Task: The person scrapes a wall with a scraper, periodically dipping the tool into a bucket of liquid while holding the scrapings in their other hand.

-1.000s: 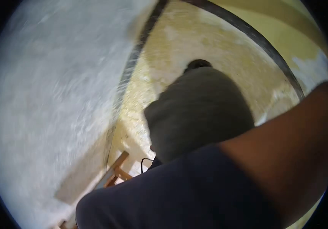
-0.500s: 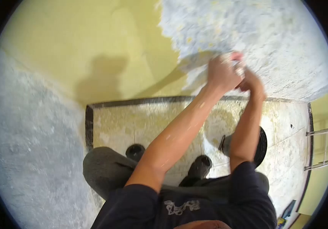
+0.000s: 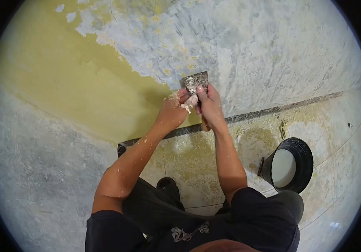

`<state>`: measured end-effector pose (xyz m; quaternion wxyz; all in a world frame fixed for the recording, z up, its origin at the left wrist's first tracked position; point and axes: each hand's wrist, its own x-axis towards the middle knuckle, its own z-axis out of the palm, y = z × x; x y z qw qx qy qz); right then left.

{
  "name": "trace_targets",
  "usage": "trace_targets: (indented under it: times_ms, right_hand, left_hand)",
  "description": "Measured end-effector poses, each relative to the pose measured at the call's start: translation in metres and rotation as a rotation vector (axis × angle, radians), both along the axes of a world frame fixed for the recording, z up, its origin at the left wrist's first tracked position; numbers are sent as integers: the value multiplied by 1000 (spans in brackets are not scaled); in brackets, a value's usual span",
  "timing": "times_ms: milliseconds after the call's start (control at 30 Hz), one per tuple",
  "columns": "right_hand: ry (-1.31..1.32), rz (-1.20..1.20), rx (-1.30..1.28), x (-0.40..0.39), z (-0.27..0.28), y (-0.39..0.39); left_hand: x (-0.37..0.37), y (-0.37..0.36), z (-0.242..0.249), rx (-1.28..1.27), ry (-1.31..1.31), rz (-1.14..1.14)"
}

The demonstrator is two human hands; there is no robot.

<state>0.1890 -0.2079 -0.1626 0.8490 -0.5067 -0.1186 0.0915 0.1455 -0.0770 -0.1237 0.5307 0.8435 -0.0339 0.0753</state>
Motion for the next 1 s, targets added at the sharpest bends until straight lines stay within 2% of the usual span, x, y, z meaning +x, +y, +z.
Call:
trace_targets:
  times_ms: [133, 200, 267, 300, 367, 400, 467, 533, 600, 667, 733, 800, 867, 933, 1000]
  right_hand:
    - [32, -54, -3, -9, -19, 30]
    - [46, -267, 58, -11, -36, 44]
    - [40, -331, 105, -9, -52, 56]
    - [15, -394, 85, -8, -61, 58]
    - [-15, -464, 61, -3, -61, 56]
    - [1, -378, 37, -1, -62, 51]
    - [23, -302, 8, -1, -57, 45]
    - [-113, -303, -81, 1, -53, 43]
    - [-135, -319, -52, 4, -56, 44]
    - [-170, -332, -37, 7, -53, 43]
    - [-160, -415, -189, 3, -48, 43]
    - [-134, -407, -171, 1, -47, 49]
    - [-180, -474, -103, 3, -52, 52]
    - [-198, -454, -169, 1, -48, 51]
    - [-68, -392, -159, -2, -42, 41]
  left_hand:
    - [4, -5, -1, 91, 101, 109]
    - [2, -10, -12, 150, 132, 169]
    - [5, -15, -27, 151, -12, 305]
    - [2, -19, -36, 150, -7, 298]
    - [-2, -27, -43, -44, -324, 201]
    - [-3, -24, -45, -50, -318, 197]
    - [-5, -15, -45, 420, -275, 156]
    - [-1, -4, -50, 430, -316, 75]
    - [2, 5, -54, 431, -364, 0]
    - [1, 7, -51, 478, -269, -39]
    - [2, 9, -49, 429, -280, -64]
    - [3, 13, -53, 508, -350, -75]
    - [8, 13, -58, 399, -364, -50]
    - [6, 16, -58, 335, -300, -106]
    - [3, 11, -52, 314, -224, -122]
